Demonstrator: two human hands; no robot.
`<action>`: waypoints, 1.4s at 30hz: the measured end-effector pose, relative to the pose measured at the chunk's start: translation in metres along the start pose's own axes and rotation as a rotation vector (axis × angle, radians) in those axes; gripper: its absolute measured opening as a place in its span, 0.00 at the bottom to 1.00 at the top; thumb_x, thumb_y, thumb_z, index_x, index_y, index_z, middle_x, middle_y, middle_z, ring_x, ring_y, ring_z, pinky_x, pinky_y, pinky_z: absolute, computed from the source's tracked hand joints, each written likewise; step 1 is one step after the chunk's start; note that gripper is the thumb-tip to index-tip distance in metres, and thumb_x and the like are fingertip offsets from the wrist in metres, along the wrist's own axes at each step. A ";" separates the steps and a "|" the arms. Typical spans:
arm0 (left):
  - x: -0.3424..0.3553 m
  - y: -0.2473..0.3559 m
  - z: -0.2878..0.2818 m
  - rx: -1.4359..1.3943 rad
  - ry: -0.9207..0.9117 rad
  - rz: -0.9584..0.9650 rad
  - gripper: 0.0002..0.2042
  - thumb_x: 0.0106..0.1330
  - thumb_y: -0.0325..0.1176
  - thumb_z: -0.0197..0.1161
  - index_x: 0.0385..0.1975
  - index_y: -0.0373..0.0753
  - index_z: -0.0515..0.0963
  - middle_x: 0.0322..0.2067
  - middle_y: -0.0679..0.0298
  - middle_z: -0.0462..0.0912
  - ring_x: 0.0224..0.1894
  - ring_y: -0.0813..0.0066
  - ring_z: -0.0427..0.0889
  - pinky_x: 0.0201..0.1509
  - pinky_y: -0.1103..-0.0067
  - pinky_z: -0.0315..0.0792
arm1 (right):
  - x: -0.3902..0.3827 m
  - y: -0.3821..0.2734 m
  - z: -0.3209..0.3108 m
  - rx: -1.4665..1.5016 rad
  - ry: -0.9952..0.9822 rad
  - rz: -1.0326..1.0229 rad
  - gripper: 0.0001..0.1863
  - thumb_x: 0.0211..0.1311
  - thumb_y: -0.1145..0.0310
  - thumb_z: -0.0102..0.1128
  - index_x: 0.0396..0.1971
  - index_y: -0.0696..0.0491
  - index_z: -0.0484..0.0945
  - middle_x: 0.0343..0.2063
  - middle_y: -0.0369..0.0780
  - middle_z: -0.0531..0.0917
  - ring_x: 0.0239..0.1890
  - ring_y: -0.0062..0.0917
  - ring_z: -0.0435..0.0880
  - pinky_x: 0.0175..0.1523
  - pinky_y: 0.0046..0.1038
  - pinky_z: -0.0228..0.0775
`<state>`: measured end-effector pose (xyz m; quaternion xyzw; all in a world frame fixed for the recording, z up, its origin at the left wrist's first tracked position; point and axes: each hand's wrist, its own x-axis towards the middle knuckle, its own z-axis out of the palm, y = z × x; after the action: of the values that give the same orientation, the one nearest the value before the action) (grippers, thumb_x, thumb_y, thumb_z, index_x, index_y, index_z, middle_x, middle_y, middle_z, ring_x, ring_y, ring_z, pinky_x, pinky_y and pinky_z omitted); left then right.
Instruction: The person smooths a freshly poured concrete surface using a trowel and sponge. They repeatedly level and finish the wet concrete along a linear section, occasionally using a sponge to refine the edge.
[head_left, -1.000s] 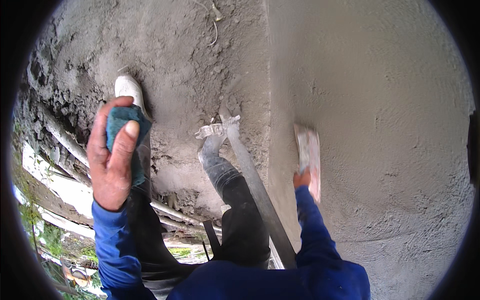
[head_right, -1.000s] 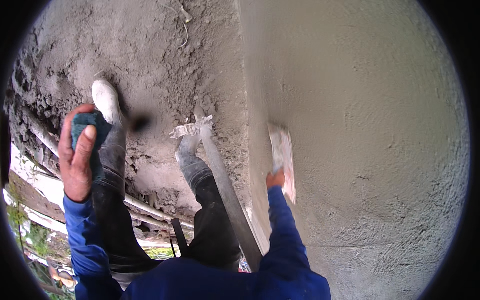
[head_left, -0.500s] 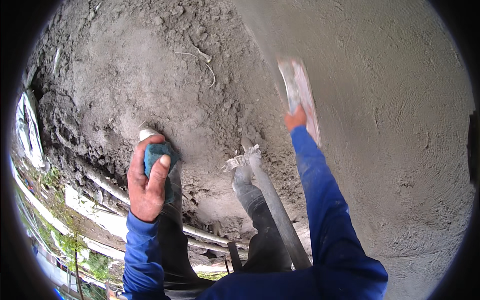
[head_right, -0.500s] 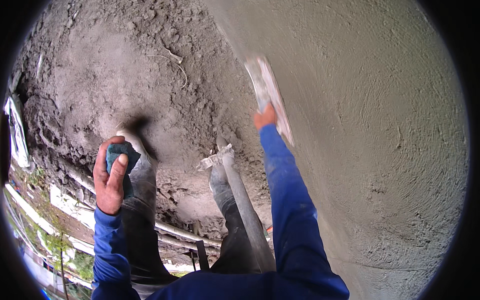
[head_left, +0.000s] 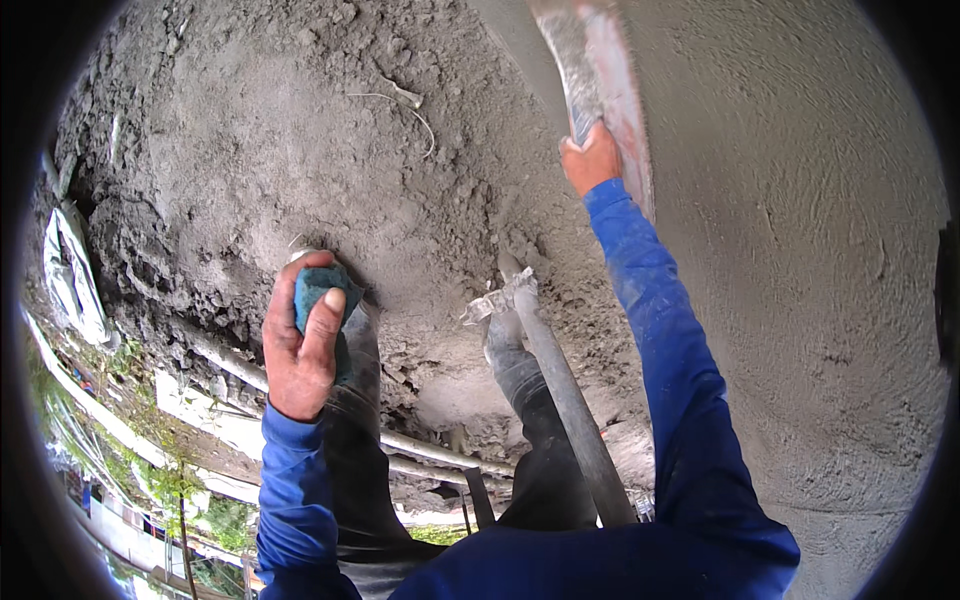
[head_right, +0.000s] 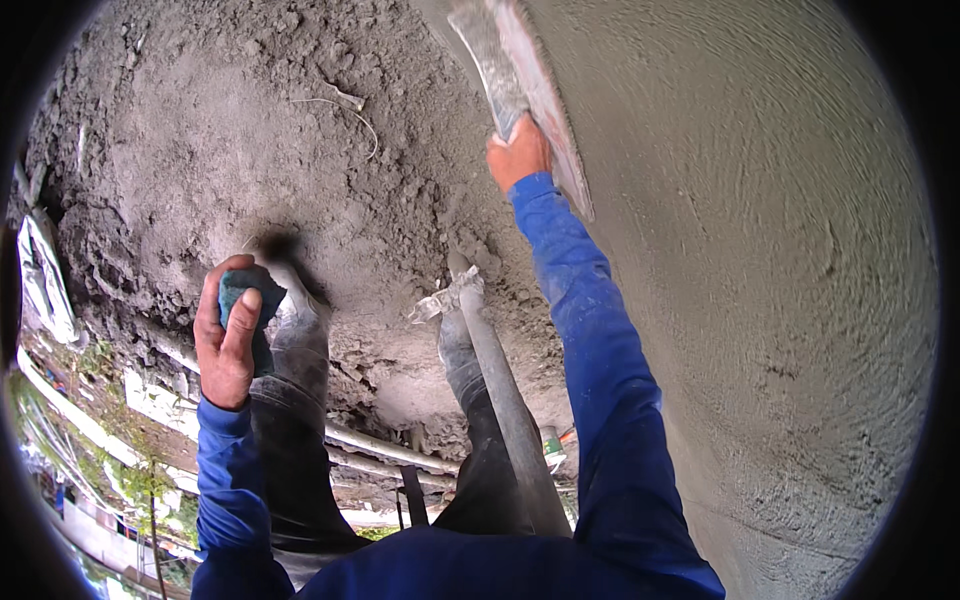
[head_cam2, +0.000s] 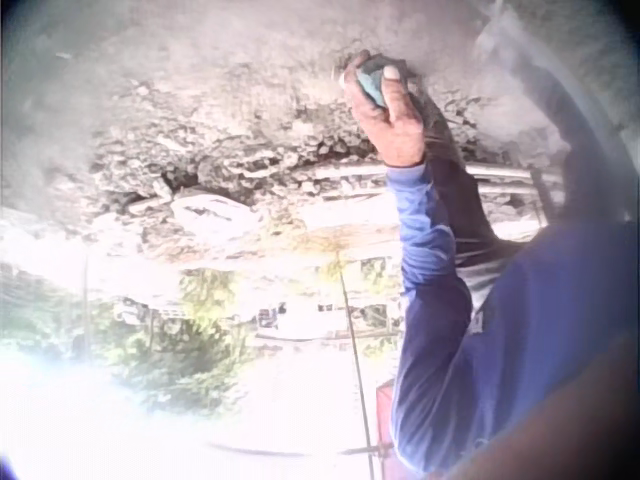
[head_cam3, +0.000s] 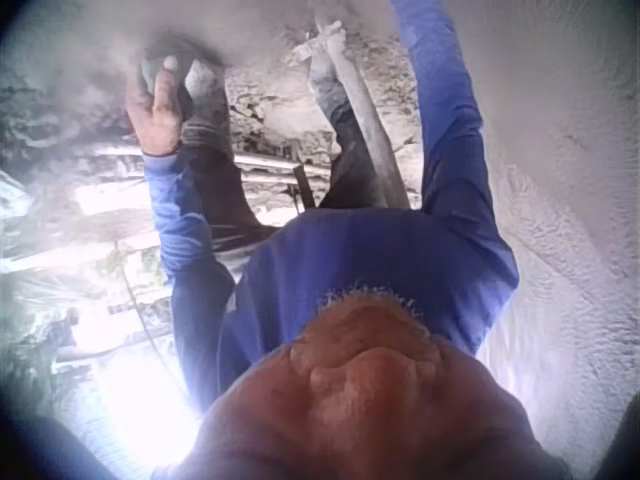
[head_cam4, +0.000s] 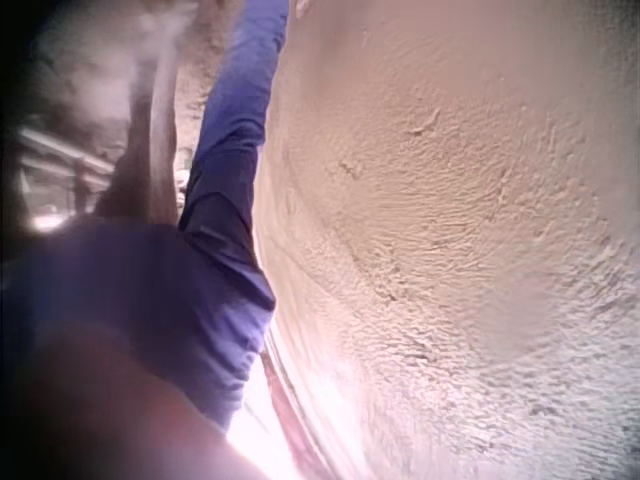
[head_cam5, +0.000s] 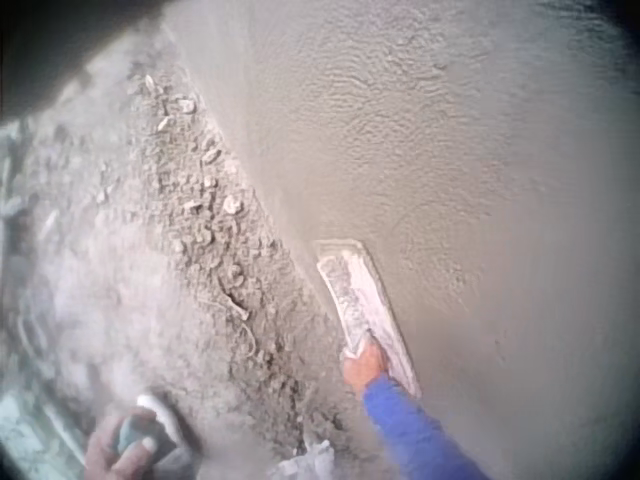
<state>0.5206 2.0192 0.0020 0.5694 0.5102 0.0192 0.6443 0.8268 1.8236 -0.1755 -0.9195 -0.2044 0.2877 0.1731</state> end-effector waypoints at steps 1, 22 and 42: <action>0.003 -0.002 -0.003 -0.013 0.018 0.005 0.14 0.68 0.31 0.59 0.51 0.35 0.72 0.39 0.66 0.76 0.42 0.79 0.72 0.49 0.82 0.67 | 0.002 0.047 0.024 -0.087 -0.027 0.064 0.27 0.50 0.66 0.65 0.52 0.60 0.74 0.51 0.54 0.78 0.53 0.47 0.77 0.60 0.37 0.67; 0.013 -0.007 -0.011 0.033 0.023 -0.069 0.17 0.68 0.35 0.60 0.52 0.35 0.72 0.41 0.64 0.76 0.44 0.77 0.73 0.52 0.80 0.67 | -0.028 0.185 0.073 -0.225 -0.049 0.087 0.34 0.47 0.62 0.66 0.53 0.65 0.70 0.45 0.60 0.78 0.51 0.53 0.76 0.58 0.44 0.67; 0.021 -0.017 -0.019 -0.044 0.094 -0.121 0.22 0.67 0.40 0.59 0.54 0.31 0.70 0.42 0.59 0.76 0.44 0.73 0.75 0.54 0.78 0.68 | -0.083 0.253 0.053 -0.495 -0.008 -0.040 0.36 0.45 0.61 0.68 0.53 0.66 0.70 0.43 0.59 0.79 0.47 0.51 0.79 0.55 0.43 0.71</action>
<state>0.5085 2.0398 -0.0207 0.5216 0.5726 0.0182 0.6322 0.8031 1.5781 -0.2888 -0.9285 -0.2875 0.2292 -0.0526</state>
